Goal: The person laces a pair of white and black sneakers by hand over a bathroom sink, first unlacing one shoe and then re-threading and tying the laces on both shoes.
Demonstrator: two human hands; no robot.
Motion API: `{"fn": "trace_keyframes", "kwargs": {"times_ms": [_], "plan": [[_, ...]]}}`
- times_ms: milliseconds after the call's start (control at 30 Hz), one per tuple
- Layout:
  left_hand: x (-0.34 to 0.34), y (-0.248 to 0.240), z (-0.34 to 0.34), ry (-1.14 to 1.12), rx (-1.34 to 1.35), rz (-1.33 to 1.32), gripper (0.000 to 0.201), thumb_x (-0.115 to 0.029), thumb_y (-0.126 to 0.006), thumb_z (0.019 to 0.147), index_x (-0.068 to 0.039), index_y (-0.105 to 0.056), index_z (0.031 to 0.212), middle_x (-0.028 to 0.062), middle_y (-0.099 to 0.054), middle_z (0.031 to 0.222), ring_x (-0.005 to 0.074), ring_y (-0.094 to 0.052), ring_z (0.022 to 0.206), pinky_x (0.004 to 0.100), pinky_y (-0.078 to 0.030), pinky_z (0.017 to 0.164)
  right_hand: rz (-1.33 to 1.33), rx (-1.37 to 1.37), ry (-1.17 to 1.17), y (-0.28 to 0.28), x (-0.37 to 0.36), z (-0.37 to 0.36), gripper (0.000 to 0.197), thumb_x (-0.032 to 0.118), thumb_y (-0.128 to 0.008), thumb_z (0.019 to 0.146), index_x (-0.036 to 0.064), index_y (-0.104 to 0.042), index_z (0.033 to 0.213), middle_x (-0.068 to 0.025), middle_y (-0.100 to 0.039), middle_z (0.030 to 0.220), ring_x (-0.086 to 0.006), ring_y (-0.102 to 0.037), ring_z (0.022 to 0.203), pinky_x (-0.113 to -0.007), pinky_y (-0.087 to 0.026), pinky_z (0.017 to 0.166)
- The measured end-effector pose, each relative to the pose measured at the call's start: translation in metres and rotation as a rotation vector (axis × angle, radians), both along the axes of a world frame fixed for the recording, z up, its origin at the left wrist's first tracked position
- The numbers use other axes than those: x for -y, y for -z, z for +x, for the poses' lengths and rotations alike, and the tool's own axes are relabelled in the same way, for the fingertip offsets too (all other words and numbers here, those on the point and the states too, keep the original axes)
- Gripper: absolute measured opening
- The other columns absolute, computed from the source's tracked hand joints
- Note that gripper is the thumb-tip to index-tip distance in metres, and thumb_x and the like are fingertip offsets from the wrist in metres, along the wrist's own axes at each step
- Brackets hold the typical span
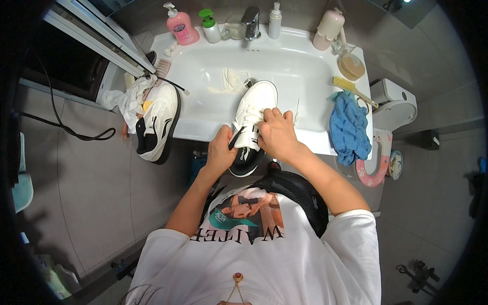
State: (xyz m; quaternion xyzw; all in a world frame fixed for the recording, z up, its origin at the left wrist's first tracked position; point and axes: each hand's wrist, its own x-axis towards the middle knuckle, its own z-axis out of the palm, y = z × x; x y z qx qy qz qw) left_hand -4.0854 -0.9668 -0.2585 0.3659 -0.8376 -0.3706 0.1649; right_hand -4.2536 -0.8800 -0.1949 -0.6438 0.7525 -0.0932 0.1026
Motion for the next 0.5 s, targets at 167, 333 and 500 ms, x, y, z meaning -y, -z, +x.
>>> {"fn": "trace_keyframes", "kwargs": {"times_ms": [167,333,500], "plan": [[-0.005,0.000,0.004,0.033,0.080,-0.076,0.041,0.001,-0.066,0.066,-0.005,-0.040,0.097,0.0178,-0.053,0.094,0.0429,-0.056,0.086,0.0487,-0.045,0.071,0.250,1.023,0.295,0.018,0.006,-0.021,0.010,0.007,-0.065,0.070,0.0014,-0.057,0.072,-0.0051,-0.052,0.074,-0.0130,-0.052,0.069,-0.026,-0.042,0.063],[-0.004,-0.001,0.004,0.046,0.095,-0.110,0.041,0.000,-0.067,0.065,-0.005,-0.039,0.095,0.0182,-0.053,0.094,0.0428,-0.056,0.083,0.0483,-0.045,0.071,0.233,1.079,0.346,0.022,-0.006,-0.014,0.014,0.007,-0.069,0.069,0.0024,-0.057,0.074,-0.0042,-0.051,0.076,-0.0130,-0.050,0.073,-0.026,-0.042,0.068],[-0.016,-0.030,-0.006,-0.027,0.015,-0.234,0.049,-0.003,-0.070,0.063,-0.007,-0.046,0.106,0.0127,-0.054,0.096,0.0364,-0.053,0.091,0.0439,-0.044,0.076,0.071,0.743,0.305,0.030,-0.011,-0.009,0.017,0.009,-0.068,0.074,0.0028,-0.054,0.081,-0.0058,-0.044,0.088,-0.0153,-0.048,0.084,-0.027,-0.041,0.075]]}}
